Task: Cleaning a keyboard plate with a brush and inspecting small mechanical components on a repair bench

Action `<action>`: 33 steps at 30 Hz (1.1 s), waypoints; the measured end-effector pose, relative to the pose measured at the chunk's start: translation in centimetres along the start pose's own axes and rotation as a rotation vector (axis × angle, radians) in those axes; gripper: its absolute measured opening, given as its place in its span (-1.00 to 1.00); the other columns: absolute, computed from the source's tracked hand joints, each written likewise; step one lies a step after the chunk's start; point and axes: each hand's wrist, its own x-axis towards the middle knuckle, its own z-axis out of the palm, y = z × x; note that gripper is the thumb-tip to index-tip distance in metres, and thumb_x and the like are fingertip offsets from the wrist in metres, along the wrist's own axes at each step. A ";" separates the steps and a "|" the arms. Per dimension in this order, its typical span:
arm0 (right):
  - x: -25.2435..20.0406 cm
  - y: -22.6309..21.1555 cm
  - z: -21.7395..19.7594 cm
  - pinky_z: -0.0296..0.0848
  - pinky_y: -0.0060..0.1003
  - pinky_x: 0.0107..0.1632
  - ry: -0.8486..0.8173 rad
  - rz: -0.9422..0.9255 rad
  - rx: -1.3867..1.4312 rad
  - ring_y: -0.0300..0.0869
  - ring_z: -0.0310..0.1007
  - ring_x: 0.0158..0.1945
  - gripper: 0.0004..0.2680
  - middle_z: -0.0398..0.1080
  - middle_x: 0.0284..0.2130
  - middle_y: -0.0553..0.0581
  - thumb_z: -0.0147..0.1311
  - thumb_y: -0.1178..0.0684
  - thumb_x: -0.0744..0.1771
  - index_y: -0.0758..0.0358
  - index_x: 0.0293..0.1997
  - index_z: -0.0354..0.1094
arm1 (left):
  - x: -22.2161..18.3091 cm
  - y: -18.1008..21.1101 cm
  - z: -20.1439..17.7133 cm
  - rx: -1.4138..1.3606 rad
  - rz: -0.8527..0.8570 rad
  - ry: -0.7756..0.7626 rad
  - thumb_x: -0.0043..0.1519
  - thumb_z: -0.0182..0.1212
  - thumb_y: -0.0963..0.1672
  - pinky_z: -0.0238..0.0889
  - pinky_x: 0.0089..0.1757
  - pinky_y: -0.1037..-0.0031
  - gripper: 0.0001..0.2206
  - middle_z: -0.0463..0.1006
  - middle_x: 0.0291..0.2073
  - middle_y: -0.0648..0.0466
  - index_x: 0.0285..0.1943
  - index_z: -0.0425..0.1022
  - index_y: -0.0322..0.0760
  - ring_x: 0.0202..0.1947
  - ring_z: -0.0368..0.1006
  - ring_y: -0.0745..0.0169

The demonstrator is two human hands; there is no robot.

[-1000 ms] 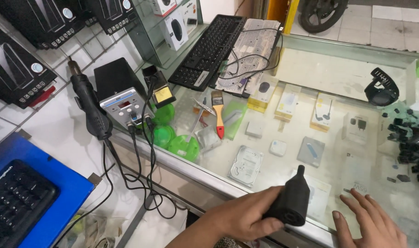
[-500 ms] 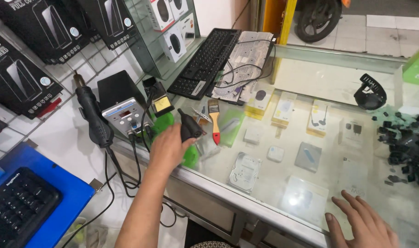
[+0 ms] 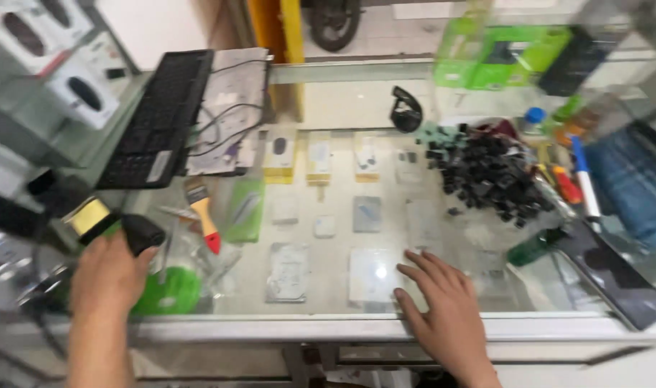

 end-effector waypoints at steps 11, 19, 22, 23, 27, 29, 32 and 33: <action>0.2 -0.6 0.0 0.23 0.08 0.24 -0.051 0.060 0.101 -0.06 0.26 0.38 -0.76 0.42 0.25 -0.03 0.07 -0.12 0.36 0.03 0.11 0.45 | -4.0 18.6 -13.2 -0.560 0.188 -0.079 0.25 0.16 0.01 0.33 -0.02 0.13 -0.50 0.66 0.02 0.21 0.43 0.38 0.02 -0.03 0.56 0.09; 0.1 1.0 -1.3 0.37 -0.16 0.13 0.008 0.163 0.248 -0.09 0.42 0.09 -0.80 0.49 -0.10 0.02 0.08 0.03 0.37 0.13 0.09 0.48 | 2.0 29.0 -3.5 -0.274 0.590 -0.202 0.38 -0.01 0.06 0.38 -0.31 -0.01 -0.70 0.66 -0.19 0.07 0.07 0.51 -0.07 -0.24 0.57 -0.20; 0.7 1.7 -3.7 0.42 -0.22 -0.04 -0.114 0.359 0.193 -0.16 0.49 -0.17 -0.76 0.53 -0.29 -0.03 0.10 -0.01 0.36 0.00 0.16 0.46 | 1.5 28.6 -2.9 -0.340 0.600 -0.089 0.37 -0.02 0.05 0.34 -0.39 0.00 -0.76 0.67 -0.34 0.10 -0.05 0.52 0.01 -0.36 0.57 -0.22; 1.3 1.9 -4.4 0.45 -0.24 -0.13 -0.173 0.461 0.149 -0.19 0.50 -0.34 -0.72 0.54 -0.33 -0.03 0.12 -0.04 0.36 -0.08 0.23 0.44 | 1.4 28.0 -3.7 -0.354 0.555 -0.113 0.36 -0.03 0.07 0.33 -0.38 0.02 -0.75 0.67 -0.38 0.07 -0.06 0.53 0.06 -0.38 0.57 -0.21; 3.2 8.2 -3.3 0.33 -0.09 0.18 0.019 0.030 0.048 0.07 0.42 0.08 -0.69 0.39 0.00 0.20 0.25 -0.01 0.30 0.14 0.17 0.44 | 1.5 28.5 -2.8 -0.298 0.496 -0.094 0.33 0.04 0.10 0.38 -0.30 -0.11 -0.76 0.68 -0.32 -0.04 -0.08 0.54 0.11 -0.27 0.59 -0.32; 5.5 11.4 -2.2 0.39 -0.05 0.22 0.024 0.030 -0.191 0.14 0.47 0.11 -0.71 0.45 0.06 0.26 0.15 0.07 0.34 0.17 0.20 0.47 | 2.2 29.1 -2.1 -0.356 0.679 -0.156 0.34 0.03 0.05 0.36 -0.25 -0.10 -0.74 0.66 -0.20 -0.10 0.00 0.54 -0.03 -0.13 0.57 -0.27; 9.0 13.5 -0.3 0.50 -0.04 0.13 -0.183 0.191 -0.397 0.15 0.56 0.04 -0.68 0.48 0.07 0.21 0.20 -0.06 0.32 0.00 0.23 0.50 | 1.7 29.9 -3.6 -0.342 0.717 -0.174 0.35 -0.02 0.08 0.36 -0.25 -0.08 -0.69 0.68 -0.20 -0.03 -0.08 0.55 -0.09 -0.14 0.57 -0.28; 10.1 13.8 0.7 0.50 -0.04 0.13 -0.194 0.153 -0.377 0.15 0.56 0.04 -0.68 0.48 0.07 0.21 0.20 -0.06 0.32 0.00 0.23 0.50 | 1.9 29.5 -3.8 -0.331 0.674 -0.172 0.35 -0.02 0.08 0.36 -0.25 -0.08 -0.69 0.68 -0.20 -0.03 -0.08 0.55 -0.09 -0.14 0.57 -0.28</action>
